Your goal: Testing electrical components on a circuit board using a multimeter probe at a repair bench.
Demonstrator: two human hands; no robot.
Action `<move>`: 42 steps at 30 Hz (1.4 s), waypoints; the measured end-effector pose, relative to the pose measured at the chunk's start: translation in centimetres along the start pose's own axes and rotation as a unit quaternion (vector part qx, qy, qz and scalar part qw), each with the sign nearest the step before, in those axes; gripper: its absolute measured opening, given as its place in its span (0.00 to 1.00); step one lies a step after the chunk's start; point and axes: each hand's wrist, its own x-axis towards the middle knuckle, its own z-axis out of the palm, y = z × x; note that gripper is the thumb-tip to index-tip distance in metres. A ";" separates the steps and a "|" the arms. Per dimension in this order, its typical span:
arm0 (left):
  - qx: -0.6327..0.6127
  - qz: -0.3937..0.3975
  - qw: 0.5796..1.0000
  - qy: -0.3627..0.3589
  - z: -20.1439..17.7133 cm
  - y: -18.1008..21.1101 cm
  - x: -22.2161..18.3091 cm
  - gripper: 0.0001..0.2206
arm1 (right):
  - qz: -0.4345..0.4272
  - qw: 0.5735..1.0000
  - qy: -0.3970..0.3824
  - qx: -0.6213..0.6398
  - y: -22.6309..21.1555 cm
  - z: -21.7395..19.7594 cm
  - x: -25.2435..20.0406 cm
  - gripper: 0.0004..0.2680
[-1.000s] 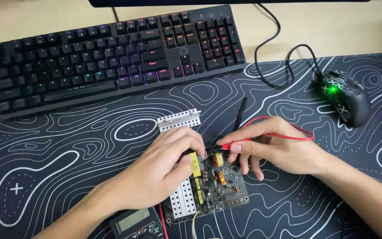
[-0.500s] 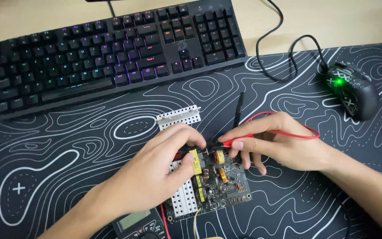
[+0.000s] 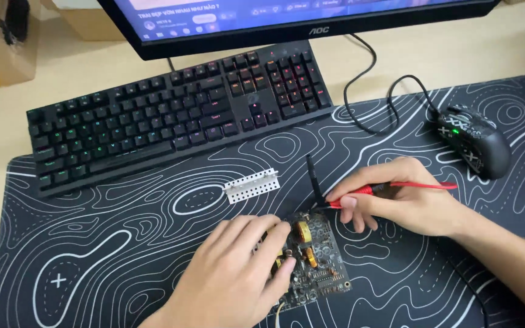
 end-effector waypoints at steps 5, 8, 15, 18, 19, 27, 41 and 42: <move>0.043 0.033 0.998 0.023 -0.5 0.2 0.0 0.18 | 0.014 1.000 0.003 -0.005 0.3 0.1 0.0 0.09; 0.060 0.043 0.997 0.022 -0.7 0.4 0.1 0.20 | 0.020 1.000 0.004 -0.006 0.3 0.2 0.0 0.09; 0.108 0.063 0.992 0.036 -0.8 0.4 0.1 0.22 | 0.004 0.999 0.032 -0.017 0.3 0.4 0.0 0.08; 0.111 0.058 0.992 0.032 -0.9 0.5 0.2 0.24 | -0.025 0.999 0.039 -0.025 0.4 0.4 0.0 0.09; 0.108 0.057 0.992 0.030 -0.9 0.5 0.3 0.24 | -0.023 0.999 0.038 -0.023 0.4 0.4 0.0 0.09; 0.059 0.052 0.997 -0.004 -1.8 0.2 1.2 0.21 | -0.058 0.994 0.070 -0.068 0.2 0.5 0.0 0.06; -0.192 0.077 0.978 -0.022 -1.6 -4.2 1.6 0.18 | -0.009 0.994 0.050 -0.092 0.7 0.7 -0.4 0.07; -0.163 0.100 0.982 -0.001 -1.4 -4.2 1.5 0.17 | -0.008 0.994 0.053 -0.097 0.7 0.7 -0.5 0.06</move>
